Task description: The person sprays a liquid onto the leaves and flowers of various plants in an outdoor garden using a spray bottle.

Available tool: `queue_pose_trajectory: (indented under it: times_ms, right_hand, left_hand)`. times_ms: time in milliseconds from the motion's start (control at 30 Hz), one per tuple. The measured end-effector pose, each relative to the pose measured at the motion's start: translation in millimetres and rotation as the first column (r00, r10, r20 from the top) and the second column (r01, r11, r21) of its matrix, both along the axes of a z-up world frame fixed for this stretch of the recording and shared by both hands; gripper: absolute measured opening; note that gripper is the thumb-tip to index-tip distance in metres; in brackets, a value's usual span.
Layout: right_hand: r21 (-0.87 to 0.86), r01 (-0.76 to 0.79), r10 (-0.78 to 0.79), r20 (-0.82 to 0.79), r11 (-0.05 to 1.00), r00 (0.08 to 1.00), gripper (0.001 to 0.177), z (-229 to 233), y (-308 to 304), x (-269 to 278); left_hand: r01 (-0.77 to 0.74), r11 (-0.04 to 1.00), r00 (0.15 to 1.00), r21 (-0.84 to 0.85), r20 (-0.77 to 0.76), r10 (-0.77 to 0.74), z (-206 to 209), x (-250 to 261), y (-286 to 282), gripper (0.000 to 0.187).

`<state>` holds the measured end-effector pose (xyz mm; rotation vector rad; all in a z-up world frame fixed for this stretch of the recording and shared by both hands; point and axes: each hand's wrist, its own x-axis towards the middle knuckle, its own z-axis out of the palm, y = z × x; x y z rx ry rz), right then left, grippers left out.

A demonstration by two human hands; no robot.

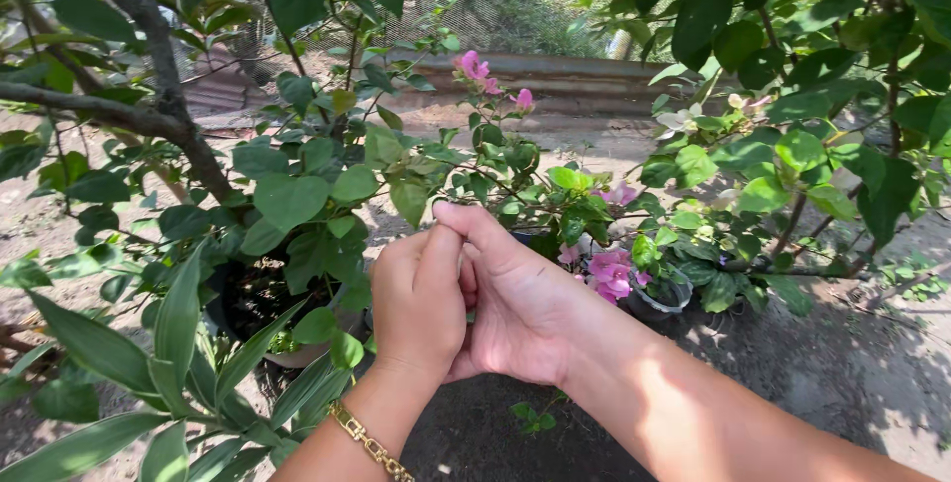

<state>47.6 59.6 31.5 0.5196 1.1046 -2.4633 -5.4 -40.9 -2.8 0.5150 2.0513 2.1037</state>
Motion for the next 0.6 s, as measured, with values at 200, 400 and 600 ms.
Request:
queue_pose_trajectory:
  times_ms: [200, 400, 600]
  right_hand:
    - [0.02, -0.065, 0.065, -0.004, 0.998, 0.998, 0.058, 7, -21, -16]
    - [0.071, -0.056, 0.055, 0.021, 0.996, 0.998, 0.072, 12, -37, -20]
    - [0.016, -0.035, 0.035, -0.007, 0.999, 0.999, 0.075, 12, -39, -19]
  left_hand:
    - [-0.13, 0.989, 0.989, -0.075, -0.082, 0.124, 4, -2, -24, 0.055]
    - [-0.122, 0.986, 0.991, -0.116, -0.072, 0.114, 10, -11, -38, 0.06]
    - [-0.069, 0.989, 0.996, -0.133, -0.07, 0.06, 14, -12, -42, 0.06]
